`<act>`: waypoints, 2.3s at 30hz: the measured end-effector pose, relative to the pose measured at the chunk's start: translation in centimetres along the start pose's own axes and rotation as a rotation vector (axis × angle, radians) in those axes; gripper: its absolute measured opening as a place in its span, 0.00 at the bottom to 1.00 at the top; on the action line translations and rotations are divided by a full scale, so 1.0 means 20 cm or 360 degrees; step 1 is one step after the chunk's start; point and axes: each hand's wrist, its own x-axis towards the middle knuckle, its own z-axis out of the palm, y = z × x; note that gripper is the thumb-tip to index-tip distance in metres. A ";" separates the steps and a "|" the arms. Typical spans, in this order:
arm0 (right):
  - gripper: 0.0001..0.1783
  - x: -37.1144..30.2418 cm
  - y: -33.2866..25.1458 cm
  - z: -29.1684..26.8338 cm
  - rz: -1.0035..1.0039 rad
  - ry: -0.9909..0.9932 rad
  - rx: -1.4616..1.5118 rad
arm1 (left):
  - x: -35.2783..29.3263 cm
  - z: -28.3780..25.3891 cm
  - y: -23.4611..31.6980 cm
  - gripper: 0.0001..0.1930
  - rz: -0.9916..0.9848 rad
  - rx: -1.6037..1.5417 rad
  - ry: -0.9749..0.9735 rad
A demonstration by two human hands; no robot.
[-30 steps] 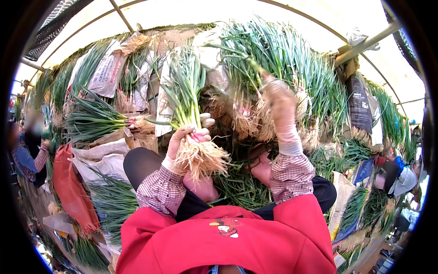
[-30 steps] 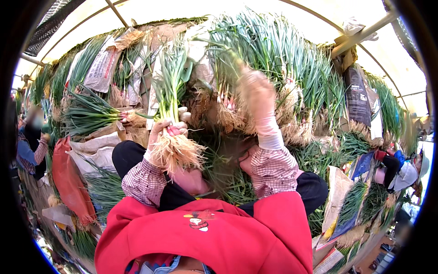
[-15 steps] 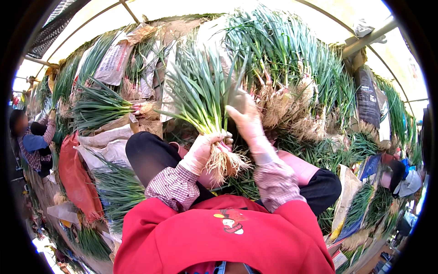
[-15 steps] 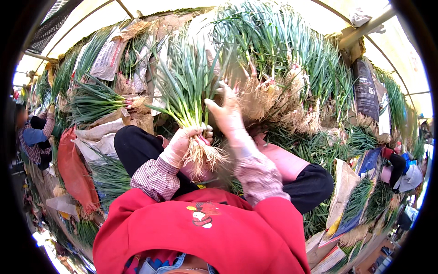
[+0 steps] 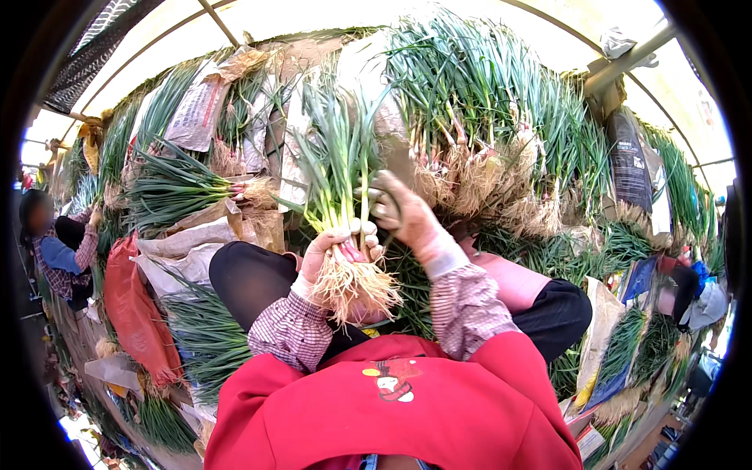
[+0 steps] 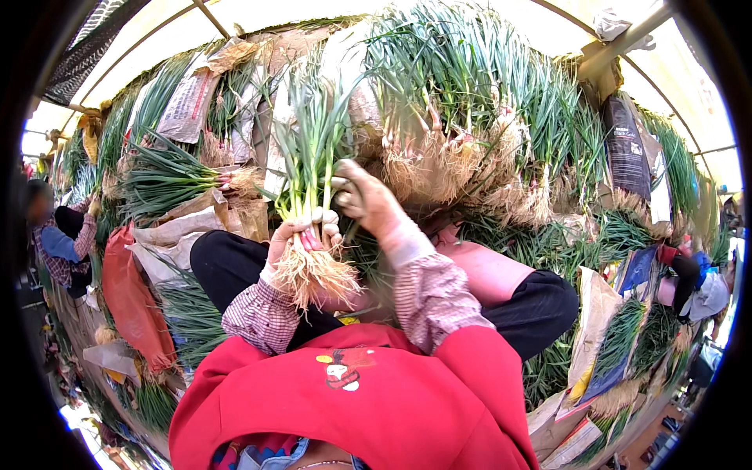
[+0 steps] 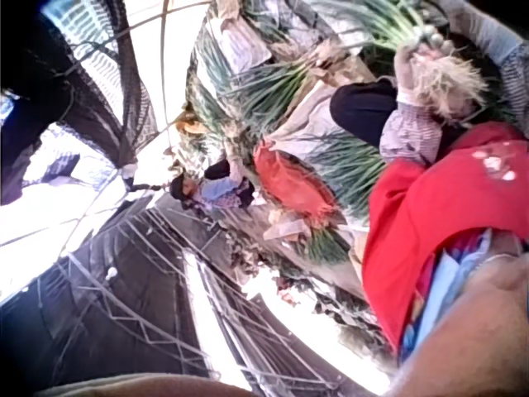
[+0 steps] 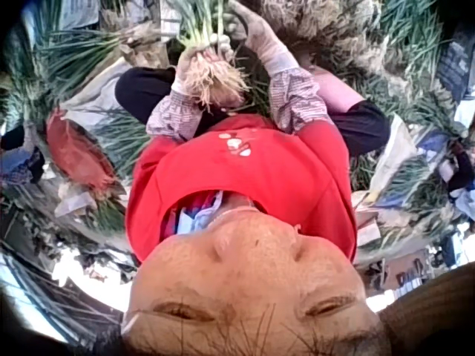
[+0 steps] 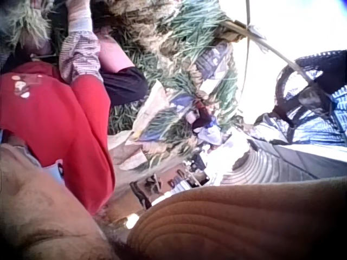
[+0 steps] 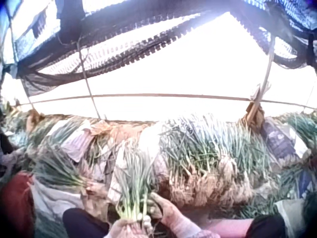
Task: The person sits on the ground and sorts green onions by hand, separating individual stalks from a large pile and arranging them into bundles. The person repeatedly picks up bunches, pulls apart the roots, and places the sorted onions into a nearby sack.
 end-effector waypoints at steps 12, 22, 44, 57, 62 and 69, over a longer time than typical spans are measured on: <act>0.10 -0.25 0.07 0.04 -0.0681 0.0109 0.0407 | 0.02 0.01 -0.05 0.14 0.0147 -0.0059 -0.0047; 0.12 -0.58 -0.11 -0.41 -0.0193 0.0395 -0.0558 | -0.10 -0.04 -0.05 0.13 -0.0102 0.0400 0.0127; 0.13 -0.38 -0.69 -0.15 -0.1392 0.0792 -0.1292 | -0.20 0.00 -0.04 0.12 -0.0055 0.0155 0.0032; 0.14 -0.56 -0.03 -0.55 -0.0287 -0.0375 -0.1962 | -0.15 -0.03 0.00 0.15 -0.0026 0.0914 0.0325; 0.21 -0.47 -0.03 -0.13 -0.0607 0.0154 -0.2571 | -0.16 -0.02 -0.05 0.15 0.0076 0.0953 0.0472; 0.13 -0.16 -0.03 0.10 -0.0526 0.0080 -0.1547 | -0.18 0.02 -0.03 0.14 0.0073 0.1384 0.0533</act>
